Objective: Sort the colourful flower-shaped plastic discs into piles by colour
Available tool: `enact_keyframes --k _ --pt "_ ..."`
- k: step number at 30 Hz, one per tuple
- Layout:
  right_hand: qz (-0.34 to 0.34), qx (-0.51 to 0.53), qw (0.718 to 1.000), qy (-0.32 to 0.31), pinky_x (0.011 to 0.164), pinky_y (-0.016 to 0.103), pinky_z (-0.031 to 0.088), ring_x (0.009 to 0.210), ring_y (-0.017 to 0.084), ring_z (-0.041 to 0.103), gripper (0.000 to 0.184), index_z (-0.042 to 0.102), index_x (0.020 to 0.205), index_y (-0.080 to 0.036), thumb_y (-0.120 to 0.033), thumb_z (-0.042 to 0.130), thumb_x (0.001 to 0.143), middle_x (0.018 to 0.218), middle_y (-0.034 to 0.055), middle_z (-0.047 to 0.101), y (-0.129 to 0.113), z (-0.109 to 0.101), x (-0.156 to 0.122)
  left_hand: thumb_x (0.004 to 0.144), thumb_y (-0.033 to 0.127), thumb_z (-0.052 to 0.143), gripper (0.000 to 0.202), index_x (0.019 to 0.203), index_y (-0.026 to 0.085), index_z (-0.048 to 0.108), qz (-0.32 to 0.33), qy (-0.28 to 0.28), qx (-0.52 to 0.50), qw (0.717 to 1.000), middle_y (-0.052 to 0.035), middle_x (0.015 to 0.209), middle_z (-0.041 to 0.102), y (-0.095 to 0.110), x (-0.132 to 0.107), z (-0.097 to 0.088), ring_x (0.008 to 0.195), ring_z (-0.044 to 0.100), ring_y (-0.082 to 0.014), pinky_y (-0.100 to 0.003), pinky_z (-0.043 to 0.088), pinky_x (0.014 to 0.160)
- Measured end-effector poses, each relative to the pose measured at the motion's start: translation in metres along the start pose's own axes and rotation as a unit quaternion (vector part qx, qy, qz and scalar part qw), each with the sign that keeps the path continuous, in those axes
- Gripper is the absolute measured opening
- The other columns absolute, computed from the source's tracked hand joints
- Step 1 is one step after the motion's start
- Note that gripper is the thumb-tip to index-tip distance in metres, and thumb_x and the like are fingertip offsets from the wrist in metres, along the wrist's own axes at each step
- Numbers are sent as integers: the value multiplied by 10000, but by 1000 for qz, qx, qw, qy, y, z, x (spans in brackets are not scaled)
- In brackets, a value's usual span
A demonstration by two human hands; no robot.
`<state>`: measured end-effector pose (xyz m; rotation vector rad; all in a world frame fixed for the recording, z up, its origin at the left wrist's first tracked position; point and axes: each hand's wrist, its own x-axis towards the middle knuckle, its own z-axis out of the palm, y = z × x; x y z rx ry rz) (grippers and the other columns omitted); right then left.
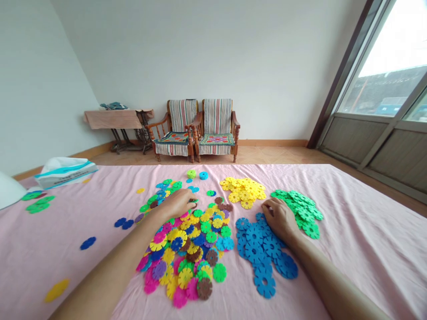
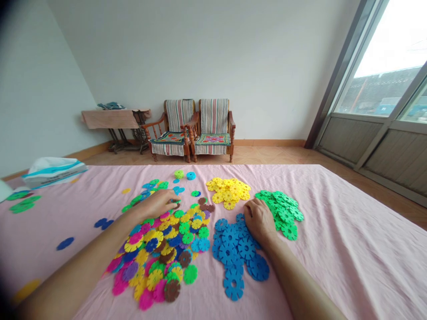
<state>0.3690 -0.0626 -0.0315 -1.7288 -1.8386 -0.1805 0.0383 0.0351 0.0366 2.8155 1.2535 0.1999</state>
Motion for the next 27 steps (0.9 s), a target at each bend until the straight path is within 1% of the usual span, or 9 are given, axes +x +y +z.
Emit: enact_keyframes --k 4,6,9,12,15,17,20,23,27 --pt "-3 20 999 24 783 334 403 847 215 550 209 636 808 -183 -220 434 842 841 65 636 -6 -3 0 791 195 497 216 615 160 617 -34 86 -66 993 -8 614 588 10 4 -6 616 538 -141 -240 334 589" --pt "-15 47 998 49 824 358 397 891 223 552 208 644 868 -186 -225 442 845 908 70 646 -17 -7 0 779 217 523 181 642 152 622 -27 98 -148 984 -4 628 592 22 7 -6 618 542 -134 -233 352 581" --pt "-20 124 990 64 842 364 401 906 215 565 213 647 895 -196 -251 444 858 940 67 653 -48 -17 0 773 271 548 156 709 143 610 -26 64 -330 942 3 634 596 48 9 -3 606 564 -126 -218 402 558" --pt "13 252 967 15 738 301 449 819 178 593 209 633 933 -201 -296 461 861 900 49 662 -83 -22 -3 753 310 585 173 781 139 591 -27 20 -464 885 -3 665 618 74 8 2 599 589 -123 -222 448 557" --pt "26 344 938 -39 638 253 451 703 147 583 198 610 863 -188 -330 472 852 772 19 649 -106 -21 -8 749 317 596 188 783 132 593 -5 -15 -513 858 -18 678 636 92 5 5 601 604 -125 -229 469 578" --pt "33 359 932 -44 593 236 437 642 135 558 204 590 793 -182 -338 469 848 690 3 620 -108 -18 -10 750 304 593 183 798 129 606 2 -17 -514 858 -28 697 648 97 4 6 623 617 -133 -233 477 595" --pt "65 303 951 -2 582 240 419 605 135 544 214 590 759 -179 -351 481 827 656 3 607 -86 -19 -6 739 278 597 177 834 134 634 -15 17 -478 878 -40 755 663 92 2 7 683 636 -149 -239 487 627" --pt "127 179 972 81 617 271 416 630 163 570 244 634 793 -173 -371 492 789 708 36 643 -42 -27 2 750 283 577 171 828 143 636 -36 44 -442 895 -34 744 663 76 -6 4 669 639 -151 -243 490 623" --pt "225 51 963 141 625 299 409 701 214 611 332 680 862 -172 -387 441 778 783 80 686 25 -37 7 761 309 558 173 797 151 618 -84 75 -398 910 -24 717 660 48 -28 -3 639 639 -157 -257 496 617"
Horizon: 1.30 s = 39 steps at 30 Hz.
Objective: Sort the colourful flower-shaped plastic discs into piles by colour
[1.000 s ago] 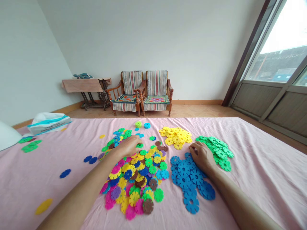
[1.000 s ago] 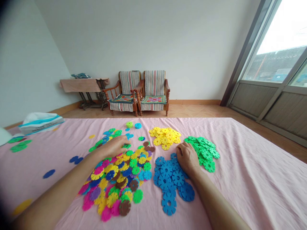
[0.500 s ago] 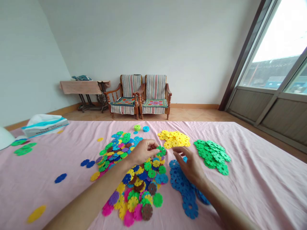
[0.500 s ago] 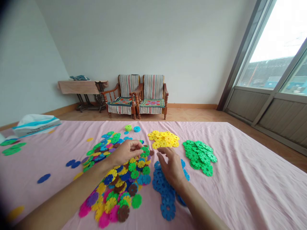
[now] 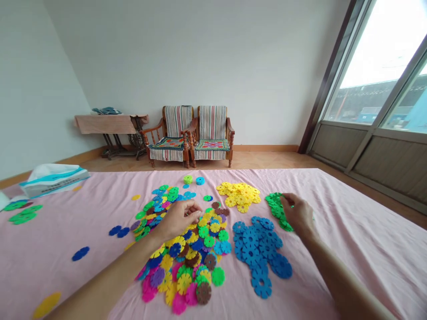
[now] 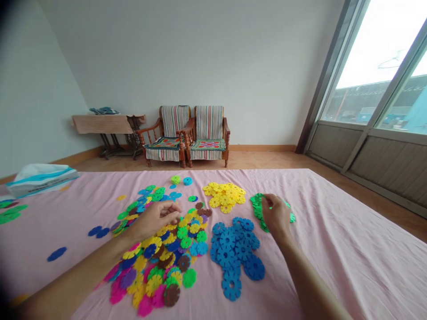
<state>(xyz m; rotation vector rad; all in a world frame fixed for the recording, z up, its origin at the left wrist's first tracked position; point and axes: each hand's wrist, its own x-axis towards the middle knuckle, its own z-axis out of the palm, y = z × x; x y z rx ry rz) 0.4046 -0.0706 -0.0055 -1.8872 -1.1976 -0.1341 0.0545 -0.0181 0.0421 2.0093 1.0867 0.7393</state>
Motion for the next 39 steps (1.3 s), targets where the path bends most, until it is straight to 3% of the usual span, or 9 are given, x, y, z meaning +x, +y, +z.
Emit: enact_keyframes --k 4,8,14,17,21,27,32,37,39 --pt "67 -65 996 11 630 321 412 759 248 625 387 680 968 -167 -388 432 771 834 105 691 35 -6 14 778 321 531 179 811 165 613 -3 78 58 995 -21 743 663 -18 -18 -24 699 636 -167 -259 494 642" --pt "35 -82 995 51 659 329 420 756 235 622 388 664 990 -155 -373 432 768 877 112 673 31 -5 12 809 314 491 177 831 184 609 16 155 143 977 -10 777 664 -40 -26 -33 672 614 -151 -252 475 625" --pt "-130 32 989 -54 673 299 444 720 186 610 299 668 908 -180 -331 423 825 858 69 681 -30 0 -15 839 254 458 158 834 198 606 98 175 270 942 -25 857 653 -57 -28 -32 829 598 -177 -293 449 753" --pt "-244 73 953 -167 765 318 445 825 187 612 280 678 931 -206 -293 420 864 919 64 687 -71 -4 -41 840 235 465 147 822 199 607 115 165 303 932 -32 850 644 -60 -31 -30 846 582 -188 -311 437 767" --pt "-340 46 894 -288 949 436 354 1133 234 503 332 570 1185 -275 -330 449 880 1216 59 591 -115 -3 -75 853 201 453 161 802 203 606 131 154 326 924 -30 832 637 -61 -34 -29 846 561 -187 -321 416 779" --pt "-316 4 881 -353 1024 527 256 1262 290 380 452 470 1291 -209 -408 425 889 1360 118 451 -136 10 -106 862 199 441 183 778 204 604 130 140 334 923 -26 799 620 -59 -36 -28 819 550 -182 -317 404 762" --pt "-345 81 842 -408 1009 395 338 1223 227 434 417 451 1303 -213 -335 412 906 1325 77 497 -145 5 -112 851 175 450 160 798 198 598 134 148 326 924 -28 819 623 -59 -36 -27 836 541 -188 -324 399 765" --pt "-307 27 889 -339 876 375 421 1029 224 565 273 632 989 -181 -206 373 908 1097 99 633 -141 20 -92 857 184 447 159 798 195 595 133 142 320 927 -34 826 627 -61 -35 -27 843 545 -193 -336 400 785" --pt "-312 -9 891 -329 849 384 423 987 230 578 270 647 891 -176 -160 378 890 1048 103 644 -136 33 -83 855 185 451 158 792 197 594 134 143 319 927 -33 826 629 -61 -35 -27 845 548 -195 -340 400 792"
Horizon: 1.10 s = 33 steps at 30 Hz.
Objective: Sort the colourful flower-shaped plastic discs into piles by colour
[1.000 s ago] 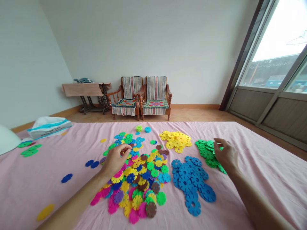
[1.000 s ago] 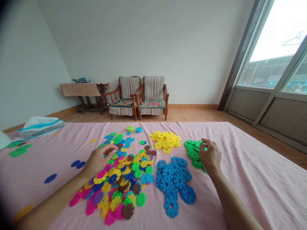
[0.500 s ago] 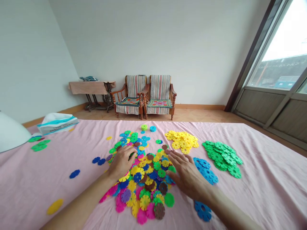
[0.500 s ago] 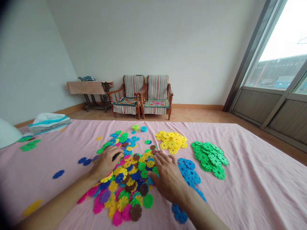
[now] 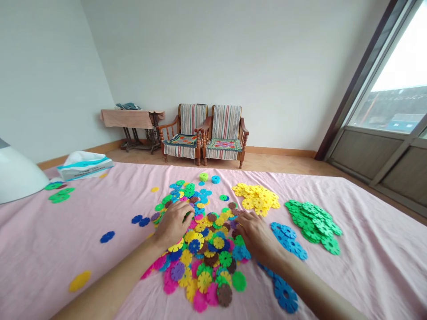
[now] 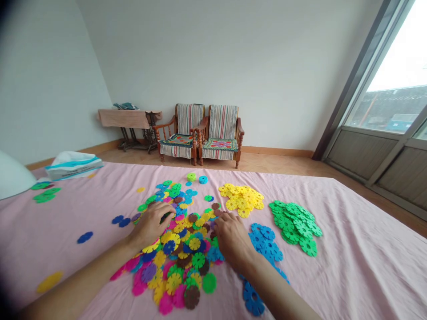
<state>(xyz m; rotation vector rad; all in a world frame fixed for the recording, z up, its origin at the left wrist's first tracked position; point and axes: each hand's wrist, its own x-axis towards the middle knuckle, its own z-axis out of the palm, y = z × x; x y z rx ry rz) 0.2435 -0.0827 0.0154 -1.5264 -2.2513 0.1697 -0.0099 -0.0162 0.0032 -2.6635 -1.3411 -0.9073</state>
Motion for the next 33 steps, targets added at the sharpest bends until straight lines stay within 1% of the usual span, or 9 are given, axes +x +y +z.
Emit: enact_keyframes --k 1,3,6,9,12,17,25,29,33 --pt "-9 -7 1000 -3 854 389 417 995 231 575 269 647 906 -179 -136 383 878 1071 101 637 5 3 5 854 184 452 156 792 197 594 0 1 1 1000 -32 825 630 0 0 0 845 549 -195 -342 399 795" --pt "-31 3 1000 -2 884 389 400 1058 225 549 310 622 1038 -195 -98 389 857 1167 93 601 16 10 13 852 178 453 154 796 197 595 0 5 3 1000 -31 821 631 0 0 0 837 551 -194 -342 400 787" --pt "-27 41 998 30 892 372 403 1102 220 530 372 554 1185 -198 -112 404 855 1225 105 569 28 16 21 851 169 452 155 806 198 597 0 9 7 1000 -31 819 632 1 -1 0 830 552 -193 -341 402 780" --pt "6 67 996 67 824 342 435 966 205 589 327 609 1110 -203 -165 371 888 1041 97 648 32 14 21 853 170 448 160 797 200 595 0 7 5 1000 -32 817 629 2 -1 -1 838 554 -193 -340 407 784" --pt "10 76 994 74 766 317 446 835 182 597 297 658 980 -205 -187 376 889 874 65 651 25 7 13 852 172 448 162 790 200 595 -4 4 2 1000 -35 816 627 3 -1 -1 850 555 -195 -339 412 788" --pt "-57 77 995 22 803 325 424 884 186 551 234 668 922 -217 -162 453 846 875 54 618 -2 3 2 852 174 447 161 804 196 599 -9 1 -5 1000 -38 833 629 4 -1 -2 856 553 -194 -348 411 812" --pt "-44 38 998 -3 854 367 386 936 218 504 229 630 965 -214 -280 619 746 940 66 571 -13 12 8 840 173 454 158 807 197 607 -3 13 0 1000 -39 823 633 4 0 -2 836 551 -193 -342 414 768" --pt "-35 72 997 -8 781 330 405 863 192 515 139 594 867 -190 -199 591 728 891 55 569 -14 11 6 846 171 446 161 799 199 597 -3 8 4 1000 -35 814 627 3 0 -2 830 553 -191 -337 413 771" --pt "-17 132 991 24 670 278 417 739 155 528 144 550 811 -177 -87 506 707 764 23 574 -5 15 8 845 166 448 160 812 201 601 -3 8 1 1000 -34 828 632 2 -1 -1 843 553 -194 -341 409 783"
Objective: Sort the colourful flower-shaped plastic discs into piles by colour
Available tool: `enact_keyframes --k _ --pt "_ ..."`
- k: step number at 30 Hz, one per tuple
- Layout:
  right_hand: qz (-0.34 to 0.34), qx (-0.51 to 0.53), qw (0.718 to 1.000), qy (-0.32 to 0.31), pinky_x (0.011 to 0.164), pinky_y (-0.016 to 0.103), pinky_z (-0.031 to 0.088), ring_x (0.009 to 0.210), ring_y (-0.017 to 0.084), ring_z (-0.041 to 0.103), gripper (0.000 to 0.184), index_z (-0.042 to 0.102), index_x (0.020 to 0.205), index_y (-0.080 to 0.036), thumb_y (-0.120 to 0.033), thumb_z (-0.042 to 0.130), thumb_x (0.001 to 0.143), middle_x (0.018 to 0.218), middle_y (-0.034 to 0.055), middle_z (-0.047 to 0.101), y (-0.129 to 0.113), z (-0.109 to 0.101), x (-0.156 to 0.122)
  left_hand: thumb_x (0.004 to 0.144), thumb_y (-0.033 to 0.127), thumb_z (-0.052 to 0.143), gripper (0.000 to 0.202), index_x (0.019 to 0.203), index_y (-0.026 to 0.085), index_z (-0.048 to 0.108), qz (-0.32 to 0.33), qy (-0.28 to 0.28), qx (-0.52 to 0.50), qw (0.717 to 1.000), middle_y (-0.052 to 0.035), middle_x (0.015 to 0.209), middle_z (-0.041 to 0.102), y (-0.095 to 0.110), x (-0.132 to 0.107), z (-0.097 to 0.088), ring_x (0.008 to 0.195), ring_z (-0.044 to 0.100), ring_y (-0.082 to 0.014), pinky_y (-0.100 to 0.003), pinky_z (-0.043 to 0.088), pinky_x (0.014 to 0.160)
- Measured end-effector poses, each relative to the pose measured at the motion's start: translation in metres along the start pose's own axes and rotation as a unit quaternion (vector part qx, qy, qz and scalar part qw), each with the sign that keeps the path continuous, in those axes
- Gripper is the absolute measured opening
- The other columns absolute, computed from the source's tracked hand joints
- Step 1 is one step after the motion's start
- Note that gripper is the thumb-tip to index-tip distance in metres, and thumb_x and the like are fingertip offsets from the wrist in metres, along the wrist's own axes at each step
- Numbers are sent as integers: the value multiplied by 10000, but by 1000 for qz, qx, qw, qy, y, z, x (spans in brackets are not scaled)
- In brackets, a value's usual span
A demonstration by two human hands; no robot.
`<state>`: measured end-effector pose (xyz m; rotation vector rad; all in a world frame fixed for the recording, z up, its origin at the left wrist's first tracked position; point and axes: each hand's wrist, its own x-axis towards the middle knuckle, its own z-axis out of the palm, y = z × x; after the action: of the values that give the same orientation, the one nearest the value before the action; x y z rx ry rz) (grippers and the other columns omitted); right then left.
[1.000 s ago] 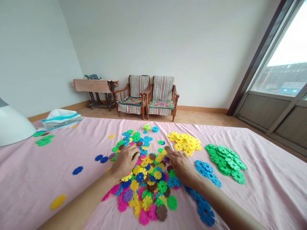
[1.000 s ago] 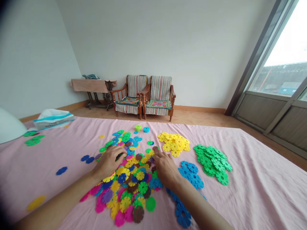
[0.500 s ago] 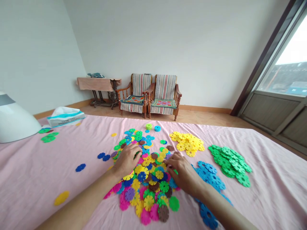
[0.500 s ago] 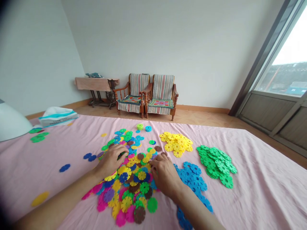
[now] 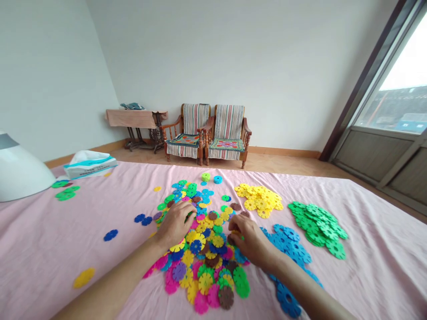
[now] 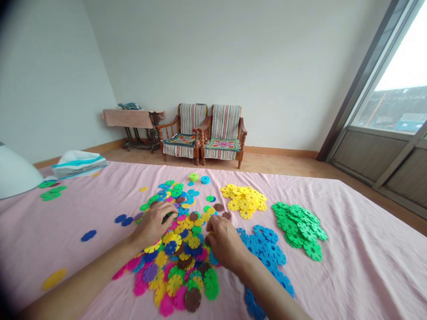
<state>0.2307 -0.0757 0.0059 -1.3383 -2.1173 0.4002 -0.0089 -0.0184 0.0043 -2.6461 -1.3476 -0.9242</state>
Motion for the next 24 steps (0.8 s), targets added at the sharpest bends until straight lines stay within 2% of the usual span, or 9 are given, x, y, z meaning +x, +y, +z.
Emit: enact_keyframes --k 3,6,9,11,12,13,15,19,24 --pt "22 54 998 14 637 269 443 699 143 559 186 566 874 -176 -87 482 734 749 15 592 8 -5 2 845 167 453 154 812 198 600 -2 -3 -3 1000 -34 834 633 -1 0 1 851 554 -196 -343 408 794" --pt "0 71 997 28 747 323 478 843 170 599 232 591 987 -202 -151 502 779 920 46 631 5 -15 -3 847 174 456 151 806 198 599 -1 -8 -5 1000 -33 832 633 -1 0 1 853 556 -194 -343 408 809" --pt "-38 46 998 24 868 386 458 1015 210 572 286 582 1107 -233 -237 474 842 1087 76 619 -12 -19 -22 846 172 454 153 811 200 600 -1 -8 -5 1000 -35 832 631 -1 0 1 857 555 -197 -337 410 791" --pt "-62 13 998 -9 950 445 408 1166 261 483 458 464 1288 -240 -336 499 842 1260 110 537 -23 -11 -39 842 164 457 151 809 197 600 -3 -6 -4 1000 -34 829 630 -1 0 1 857 551 -198 -340 406 788" --pt "-75 -10 996 -39 994 490 357 1251 305 388 636 347 1380 -230 -413 547 805 1361 129 441 -27 -5 -47 840 161 459 148 809 194 600 -3 -4 -4 1000 -33 828 629 -1 0 1 857 549 -198 -342 404 791" --pt "-87 -27 994 -67 1010 526 325 1294 347 310 793 262 1421 -222 -491 591 751 1419 143 354 -31 2 -54 839 160 461 146 809 192 600 -3 -3 -5 1000 -32 828 628 -1 0 1 857 548 -197 -343 403 795" --pt "-107 -50 986 -116 1038 566 255 1326 381 214 913 162 1446 -251 -576 594 710 1476 123 215 -36 14 -62 839 160 466 142 808 190 601 -1 -3 -10 1000 -28 826 627 0 0 1 854 548 -192 -340 405 799" --pt "-74 -77 981 -160 1074 575 142 1355 351 109 768 112 1439 -330 -580 468 806 1504 46 97 -45 23 -53 842 170 471 139 799 194 601 -5 11 -17 1000 -19 814 626 -2 1 1 840 555 -183 -327 412 790" --pt "-30 -82 983 -160 1105 475 148 1371 281 106 682 160 1440 -290 -541 411 858 1510 42 117 -44 21 -15 853 191 467 132 812 196 593 -22 28 -22 999 -23 839 630 -7 0 2 864 557 -184 -329 419 809"
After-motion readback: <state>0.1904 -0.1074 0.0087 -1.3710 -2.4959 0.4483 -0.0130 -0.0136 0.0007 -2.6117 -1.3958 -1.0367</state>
